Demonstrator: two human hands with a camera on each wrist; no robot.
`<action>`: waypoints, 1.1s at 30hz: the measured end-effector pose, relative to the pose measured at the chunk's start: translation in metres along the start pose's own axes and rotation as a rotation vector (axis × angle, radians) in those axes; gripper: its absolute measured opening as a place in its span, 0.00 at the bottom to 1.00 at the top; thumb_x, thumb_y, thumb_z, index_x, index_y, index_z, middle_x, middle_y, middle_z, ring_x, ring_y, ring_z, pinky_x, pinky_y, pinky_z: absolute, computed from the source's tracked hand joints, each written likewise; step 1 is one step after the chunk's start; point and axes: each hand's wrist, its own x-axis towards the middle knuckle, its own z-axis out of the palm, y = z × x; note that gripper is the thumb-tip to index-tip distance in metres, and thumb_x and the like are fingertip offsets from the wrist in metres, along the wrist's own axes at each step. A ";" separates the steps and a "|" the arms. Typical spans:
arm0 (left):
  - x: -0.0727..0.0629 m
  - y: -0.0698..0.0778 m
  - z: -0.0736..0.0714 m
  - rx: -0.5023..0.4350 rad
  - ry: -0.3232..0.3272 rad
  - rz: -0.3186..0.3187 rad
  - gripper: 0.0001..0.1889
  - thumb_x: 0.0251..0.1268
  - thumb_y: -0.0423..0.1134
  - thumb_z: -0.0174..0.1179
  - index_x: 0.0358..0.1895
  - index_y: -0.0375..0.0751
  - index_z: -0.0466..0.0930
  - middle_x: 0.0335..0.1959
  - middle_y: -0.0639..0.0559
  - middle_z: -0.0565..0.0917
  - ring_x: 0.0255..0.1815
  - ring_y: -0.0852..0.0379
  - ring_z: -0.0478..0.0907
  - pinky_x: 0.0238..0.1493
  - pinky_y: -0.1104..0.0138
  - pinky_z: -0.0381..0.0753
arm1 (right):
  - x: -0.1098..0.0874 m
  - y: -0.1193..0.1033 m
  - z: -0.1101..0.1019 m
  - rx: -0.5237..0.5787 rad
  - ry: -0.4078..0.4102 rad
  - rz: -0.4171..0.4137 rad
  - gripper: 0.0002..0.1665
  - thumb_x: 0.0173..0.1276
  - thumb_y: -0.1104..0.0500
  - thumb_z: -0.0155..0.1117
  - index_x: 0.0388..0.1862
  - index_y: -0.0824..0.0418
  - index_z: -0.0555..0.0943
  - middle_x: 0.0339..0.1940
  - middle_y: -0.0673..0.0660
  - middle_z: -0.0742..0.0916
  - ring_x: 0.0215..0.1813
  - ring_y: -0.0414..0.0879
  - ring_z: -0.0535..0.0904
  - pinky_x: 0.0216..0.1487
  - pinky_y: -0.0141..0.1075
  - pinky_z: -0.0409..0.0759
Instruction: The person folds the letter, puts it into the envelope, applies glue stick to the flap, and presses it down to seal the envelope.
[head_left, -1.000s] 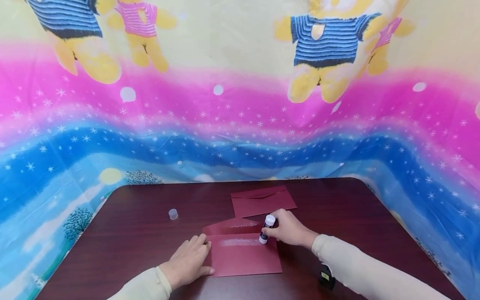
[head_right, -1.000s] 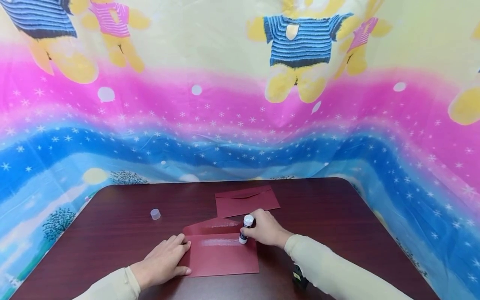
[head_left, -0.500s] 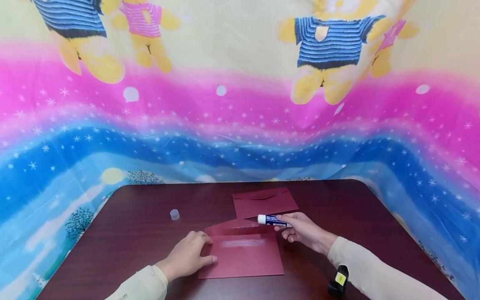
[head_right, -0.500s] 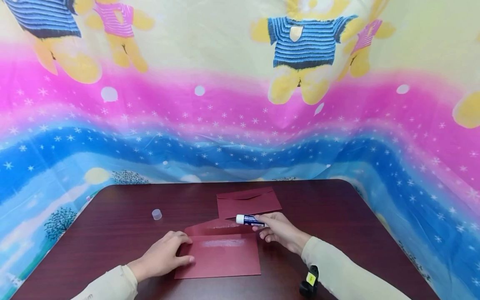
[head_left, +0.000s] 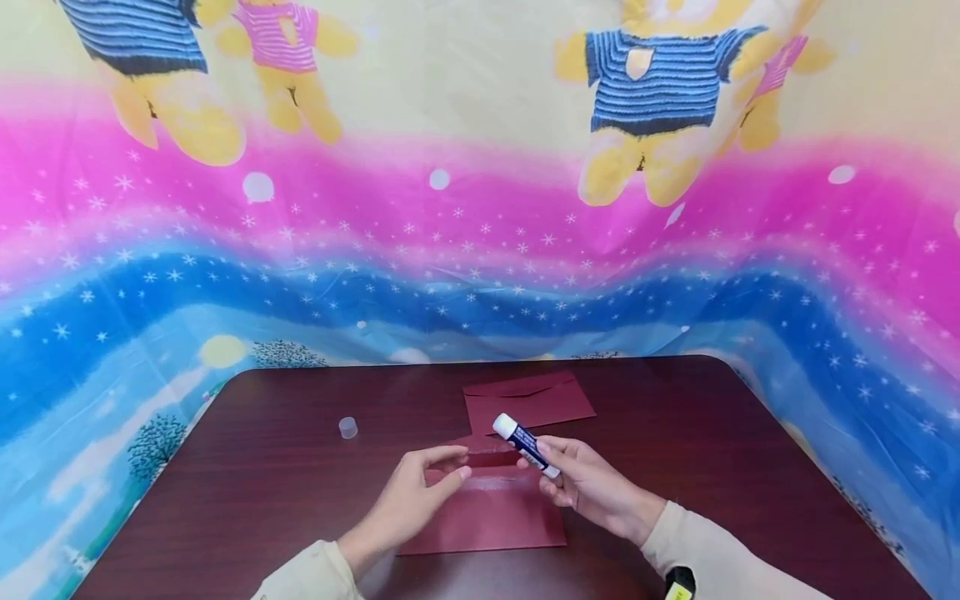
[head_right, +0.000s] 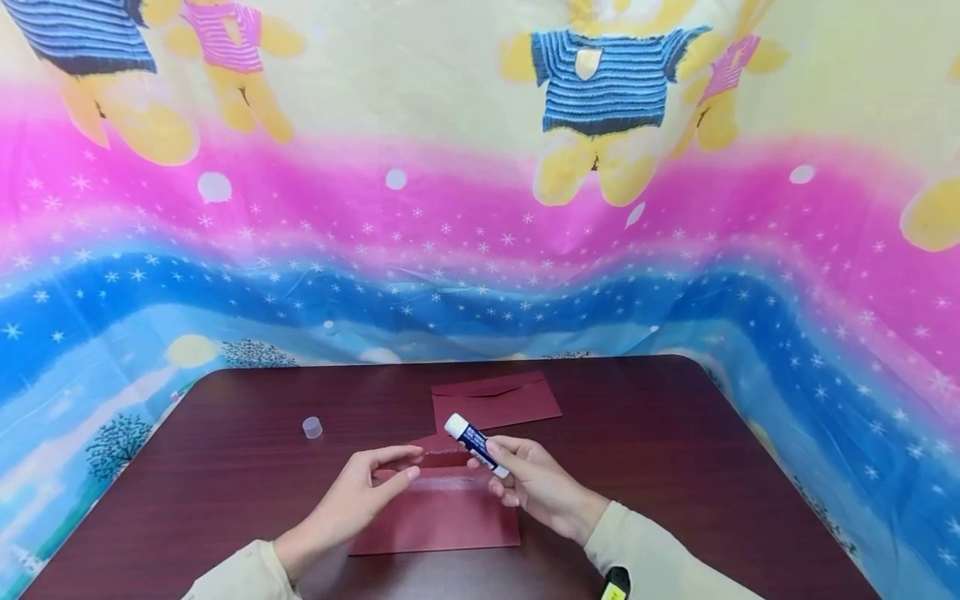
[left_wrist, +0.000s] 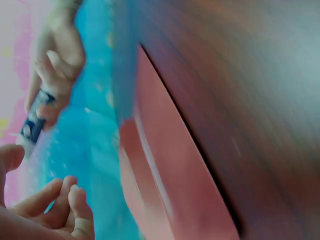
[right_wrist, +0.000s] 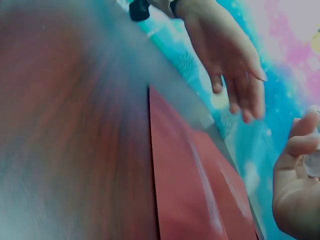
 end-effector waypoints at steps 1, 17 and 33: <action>0.000 0.003 0.004 -0.059 0.004 -0.003 0.22 0.70 0.42 0.64 0.61 0.33 0.80 0.55 0.39 0.86 0.53 0.51 0.83 0.49 0.71 0.81 | 0.001 0.001 0.003 0.012 -0.024 -0.014 0.23 0.83 0.47 0.47 0.65 0.60 0.71 0.44 0.44 0.88 0.27 0.30 0.76 0.26 0.20 0.70; 0.005 0.027 0.028 -0.435 0.104 -0.134 0.23 0.69 0.44 0.66 0.61 0.33 0.81 0.52 0.41 0.88 0.52 0.57 0.85 0.52 0.71 0.82 | 0.006 0.010 0.032 0.123 -0.143 -0.090 0.17 0.85 0.51 0.42 0.57 0.55 0.76 0.44 0.42 0.88 0.28 0.28 0.77 0.28 0.20 0.70; 0.005 0.030 0.024 -0.501 0.207 -0.099 0.18 0.67 0.34 0.66 0.57 0.27 0.82 0.45 0.39 0.89 0.43 0.61 0.84 0.49 0.73 0.82 | -0.007 0.010 0.026 0.015 -0.131 -0.002 0.22 0.84 0.47 0.42 0.49 0.57 0.81 0.34 0.42 0.88 0.28 0.30 0.77 0.29 0.22 0.74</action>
